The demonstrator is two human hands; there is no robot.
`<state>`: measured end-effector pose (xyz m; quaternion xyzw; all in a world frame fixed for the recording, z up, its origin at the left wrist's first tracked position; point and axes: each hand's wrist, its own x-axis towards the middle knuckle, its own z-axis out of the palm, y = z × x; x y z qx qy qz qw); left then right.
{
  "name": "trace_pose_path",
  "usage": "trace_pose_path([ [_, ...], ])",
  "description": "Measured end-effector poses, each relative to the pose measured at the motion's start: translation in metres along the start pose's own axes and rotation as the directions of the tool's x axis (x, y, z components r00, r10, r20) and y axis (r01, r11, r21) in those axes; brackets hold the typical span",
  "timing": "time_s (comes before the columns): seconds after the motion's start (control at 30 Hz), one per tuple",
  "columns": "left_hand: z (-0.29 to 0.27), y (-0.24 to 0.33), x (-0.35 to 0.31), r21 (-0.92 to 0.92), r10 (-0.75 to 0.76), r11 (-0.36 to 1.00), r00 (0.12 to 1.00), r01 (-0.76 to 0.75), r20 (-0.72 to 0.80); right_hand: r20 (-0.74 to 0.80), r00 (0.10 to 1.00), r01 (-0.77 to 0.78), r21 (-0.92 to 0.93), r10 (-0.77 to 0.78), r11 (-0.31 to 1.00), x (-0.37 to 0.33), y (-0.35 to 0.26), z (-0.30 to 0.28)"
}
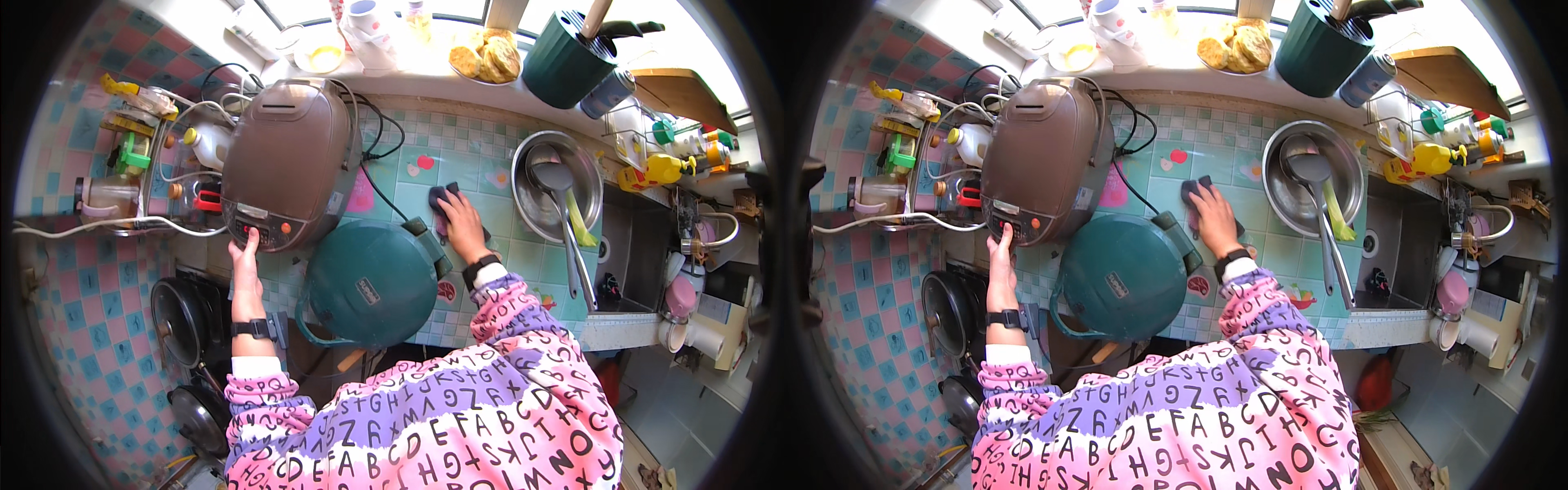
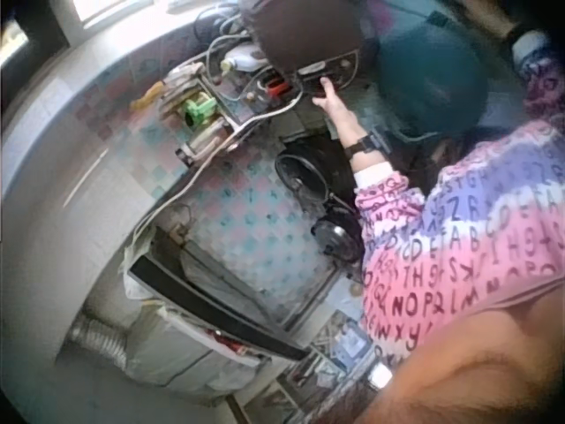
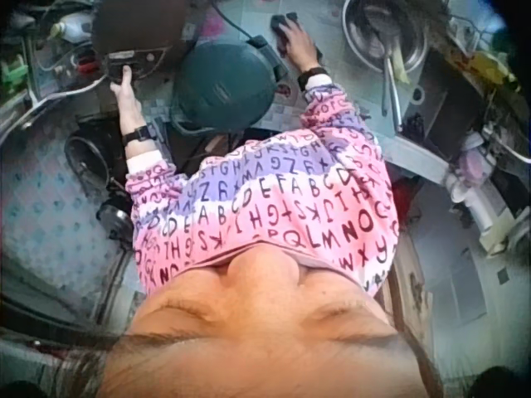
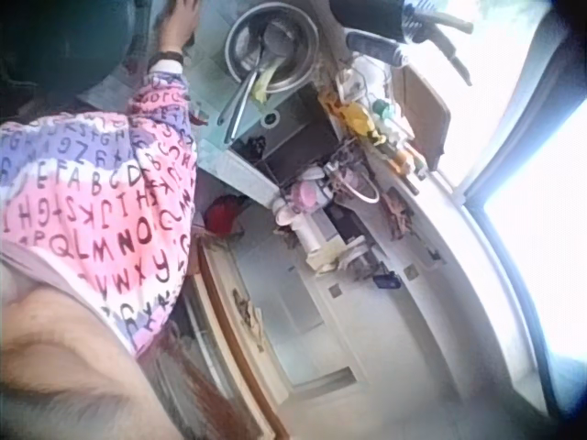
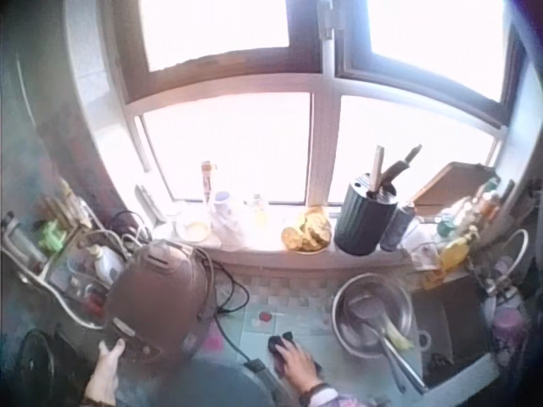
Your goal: The person washes a wooden cutting board under running water, then wipes the sink and countertop with a cloth. They handle a small white container and a dark cloth, moving items aside to reach the work area and wiping different parts of the counter.
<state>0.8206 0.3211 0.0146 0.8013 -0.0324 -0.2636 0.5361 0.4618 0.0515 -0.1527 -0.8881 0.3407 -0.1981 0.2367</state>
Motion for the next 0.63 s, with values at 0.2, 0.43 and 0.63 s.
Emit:
trace_pose_path([
  [0.2,-0.001,-0.042,-0.033,0.090,0.091,0.993,0.987,-0.079,-0.133,-0.017,0.980,-0.197,-0.060,0.196,0.979,-0.152,0.056,-0.086],
  [0.43,-0.035,-0.121,-0.101,0.258,-0.025,0.966,1.000,0.028,-0.014,-0.233,0.823,-0.484,0.187,0.517,0.855,-0.193,0.055,-0.109],
  [0.63,-0.048,-0.143,-0.116,0.262,-0.108,0.964,0.973,0.052,0.204,-0.169,0.979,0.160,0.267,-0.117,0.950,-0.111,-0.116,-0.113],
])
